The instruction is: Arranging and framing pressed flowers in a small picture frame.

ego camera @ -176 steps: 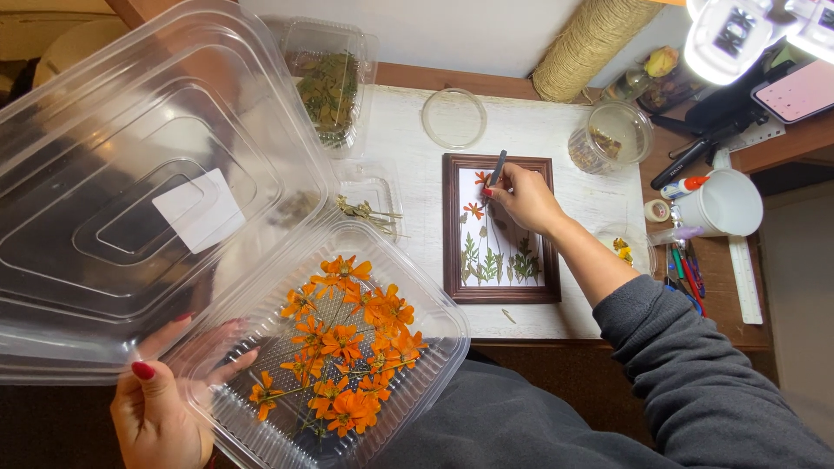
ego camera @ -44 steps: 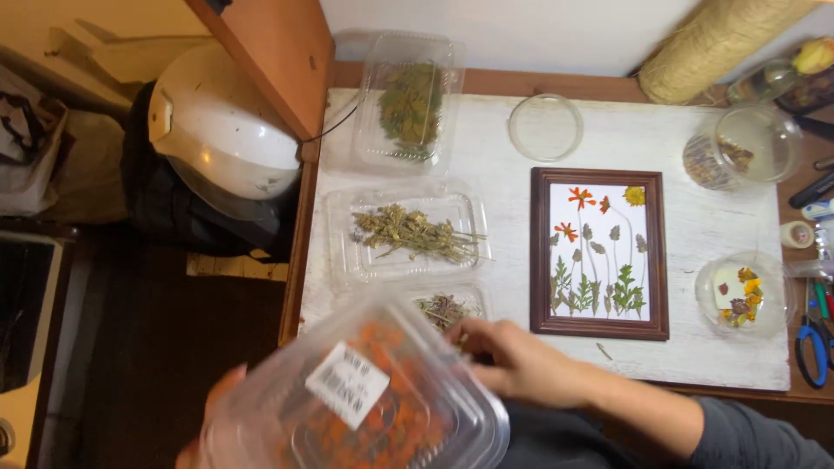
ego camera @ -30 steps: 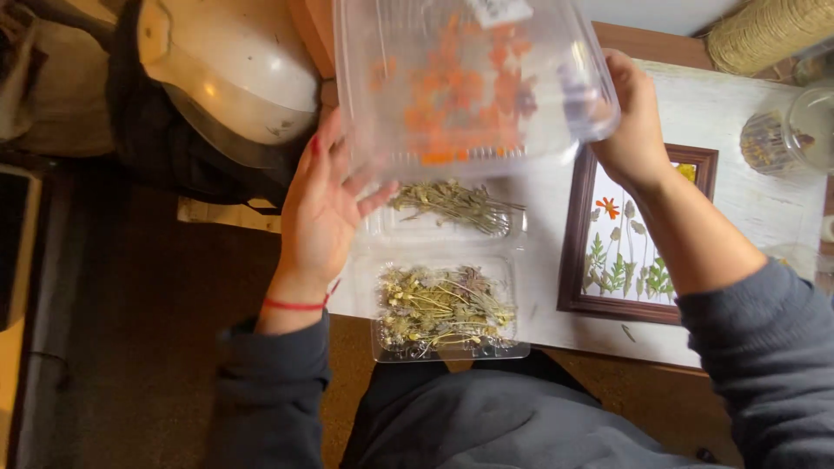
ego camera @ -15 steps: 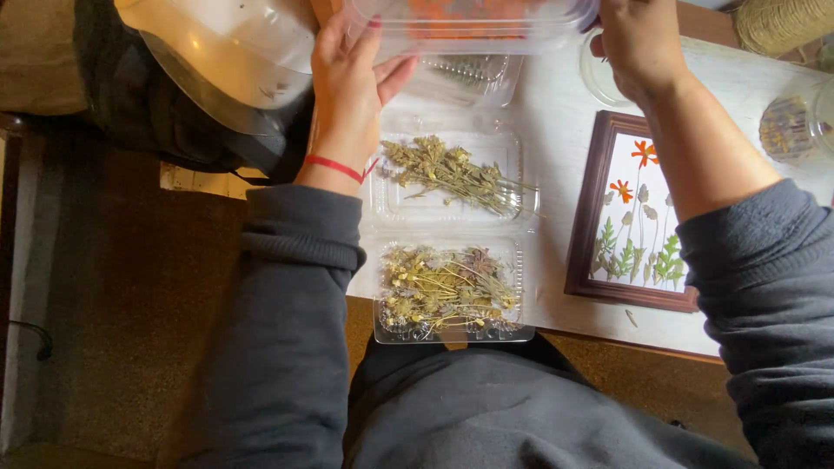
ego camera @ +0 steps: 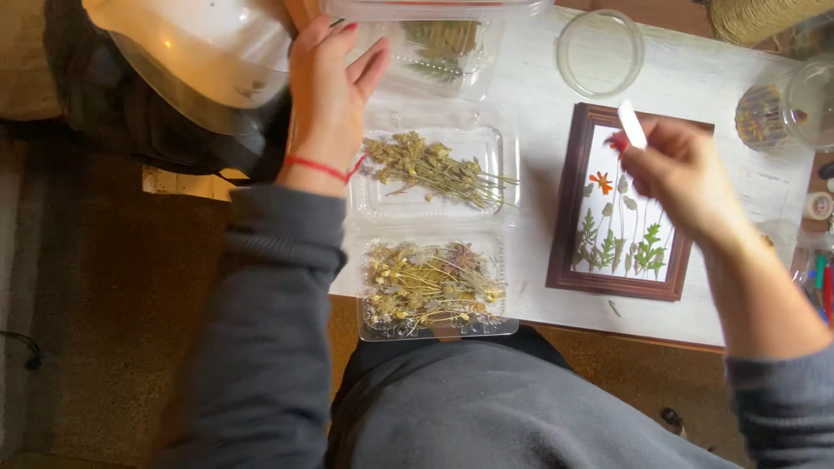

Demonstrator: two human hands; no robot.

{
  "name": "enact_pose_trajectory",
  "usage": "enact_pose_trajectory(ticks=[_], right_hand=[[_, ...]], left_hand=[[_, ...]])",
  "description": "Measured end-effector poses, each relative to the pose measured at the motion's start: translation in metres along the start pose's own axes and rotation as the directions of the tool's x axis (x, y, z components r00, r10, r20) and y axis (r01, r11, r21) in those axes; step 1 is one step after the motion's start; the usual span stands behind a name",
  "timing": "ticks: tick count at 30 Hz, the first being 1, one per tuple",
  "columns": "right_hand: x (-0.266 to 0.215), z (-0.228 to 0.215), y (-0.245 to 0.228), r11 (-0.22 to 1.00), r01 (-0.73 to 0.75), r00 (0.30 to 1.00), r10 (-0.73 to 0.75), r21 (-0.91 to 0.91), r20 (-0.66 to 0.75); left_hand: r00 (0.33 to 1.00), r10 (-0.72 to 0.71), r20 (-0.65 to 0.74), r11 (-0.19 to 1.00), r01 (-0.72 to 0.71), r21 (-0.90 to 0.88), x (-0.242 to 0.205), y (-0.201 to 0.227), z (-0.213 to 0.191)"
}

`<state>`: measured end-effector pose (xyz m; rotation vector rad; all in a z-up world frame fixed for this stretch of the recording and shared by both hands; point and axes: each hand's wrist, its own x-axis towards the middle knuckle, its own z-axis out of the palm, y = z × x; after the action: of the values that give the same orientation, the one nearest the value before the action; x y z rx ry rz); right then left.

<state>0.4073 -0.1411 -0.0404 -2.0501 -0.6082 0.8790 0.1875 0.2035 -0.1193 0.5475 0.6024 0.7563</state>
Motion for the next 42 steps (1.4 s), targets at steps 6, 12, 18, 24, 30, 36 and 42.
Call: enact_pose_trajectory(ticks=[6,12,18,24,30,36,42], right_hand=[[-0.067,0.048,0.016,0.971,-0.143,0.988,0.151,-0.191,0.031],[-0.093,0.122,0.013,0.831,0.309,0.938,-0.187,-0.463,0.290],[-0.093,0.164,-0.001,0.632,0.605,0.796,-0.459,-0.484,0.395],[-0.089,0.162,0.002,0.620,0.563,0.827,-0.424,-0.547,0.370],[-0.087,0.154,-0.013,0.692,0.490,0.872,-0.387,-0.530,0.301],[-0.088,0.138,-0.025,0.712,0.438,0.898,-0.370,-0.549,0.236],[-0.086,0.141,-0.057,0.725,0.550,0.834,-0.450,-0.416,0.318]], left_hand=[[0.998,-0.019,-0.057,0.983,0.029,0.183,-0.112,0.036,-0.032],[0.973,0.080,-0.217,0.894,0.026,0.448,-0.225,0.031,-0.085],[0.953,0.039,-0.301,0.871,0.115,0.478,-0.280,-0.006,-0.126],[0.954,-0.012,-0.300,0.893,0.145,0.426,-0.292,-0.013,-0.135],[0.957,0.014,-0.290,0.900,0.114,0.420,-0.305,-0.005,-0.137],[0.926,0.091,-0.366,0.917,0.065,0.393,-0.352,-0.006,-0.136],[0.817,0.168,-0.552,0.934,0.047,0.354,-0.441,-0.024,-0.124]])
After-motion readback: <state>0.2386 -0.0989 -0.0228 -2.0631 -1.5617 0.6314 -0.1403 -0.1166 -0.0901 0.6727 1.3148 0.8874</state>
